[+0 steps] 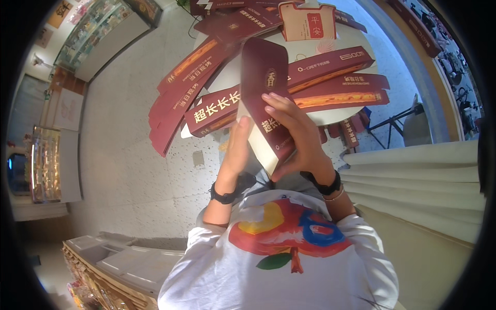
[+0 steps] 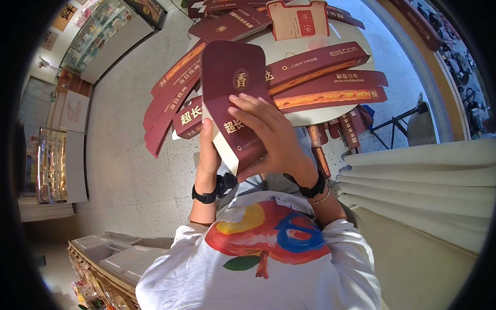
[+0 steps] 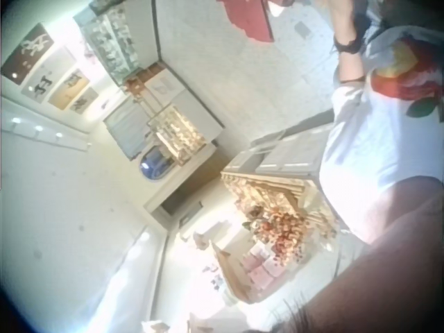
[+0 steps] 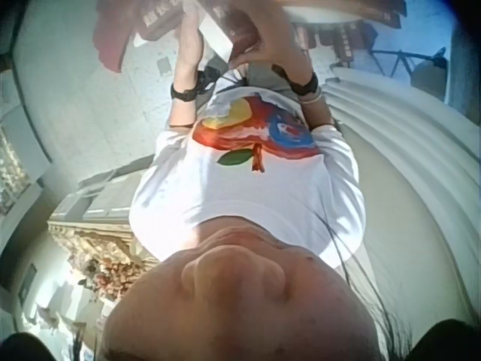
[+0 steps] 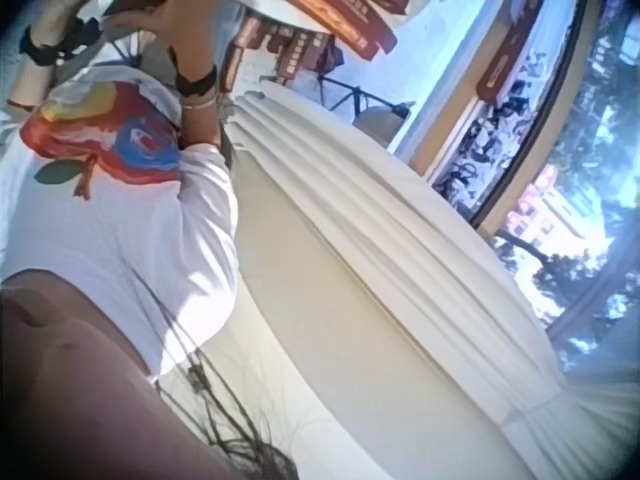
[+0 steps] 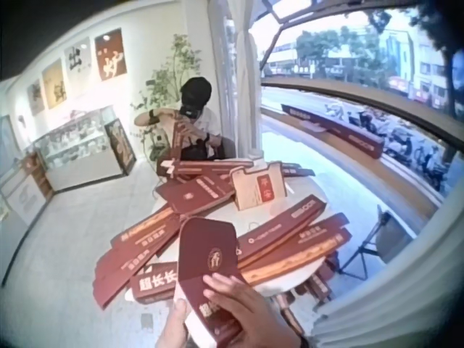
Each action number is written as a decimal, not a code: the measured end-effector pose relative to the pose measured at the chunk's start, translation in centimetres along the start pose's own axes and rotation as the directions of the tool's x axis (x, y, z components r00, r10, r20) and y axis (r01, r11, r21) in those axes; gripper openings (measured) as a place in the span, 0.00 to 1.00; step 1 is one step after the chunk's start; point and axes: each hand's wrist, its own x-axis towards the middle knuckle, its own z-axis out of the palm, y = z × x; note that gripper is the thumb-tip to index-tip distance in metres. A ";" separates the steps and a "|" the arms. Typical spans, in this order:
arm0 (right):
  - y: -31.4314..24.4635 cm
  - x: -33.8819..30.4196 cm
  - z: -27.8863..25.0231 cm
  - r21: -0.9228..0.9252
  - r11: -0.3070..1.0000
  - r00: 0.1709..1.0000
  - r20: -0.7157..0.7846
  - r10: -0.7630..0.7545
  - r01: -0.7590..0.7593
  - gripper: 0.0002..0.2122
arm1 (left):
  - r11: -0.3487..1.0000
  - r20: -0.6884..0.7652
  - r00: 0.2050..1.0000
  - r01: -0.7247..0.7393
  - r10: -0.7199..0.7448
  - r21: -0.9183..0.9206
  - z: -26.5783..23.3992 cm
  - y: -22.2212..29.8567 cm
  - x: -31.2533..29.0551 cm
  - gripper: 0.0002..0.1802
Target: The person assembles flat-packed cardboard boxes by folding and interlocking the flaps. They handle multiple identical red boxes, folding side panels and locking tabs to form rectangular containers.
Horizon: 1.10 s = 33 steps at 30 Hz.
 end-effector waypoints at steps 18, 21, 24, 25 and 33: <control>-0.2 -0.7 0.3 -0.191 0.982 0.999 0.047 0.006 0.003 0.41 | 0.815 -0.307 0.790 -0.375 0.530 0.442 1.5 2.8 0.5 0.17; 0.1 -1.1 1.3 -0.259 0.965 0.999 0.011 -0.037 0.039 0.37 | 0.286 0.025 0.586 -0.433 0.810 0.855 0.6 2.7 0.1 0.13; 0.3 -1.5 2.0 -0.380 0.920 0.994 -0.012 -0.110 0.097 0.33 | 0.535 -0.002 0.738 -0.488 0.675 0.690 0.5 2.8 -0.2 0.10; 0.2 -1.4 1.9 -0.429 0.898 0.994 -0.002 -0.111 0.100 0.32 | 0.633 -0.026 0.800 -0.454 0.599 0.627 0.6 3.1 -0.6 0.09; 0.0 -1.2 2.9 -0.391 0.907 0.981 0.172 -0.094 0.155 0.27 | 0.960 -0.217 0.958 -0.132 0.188 0.247 0.9 2.6 -1.7 0.27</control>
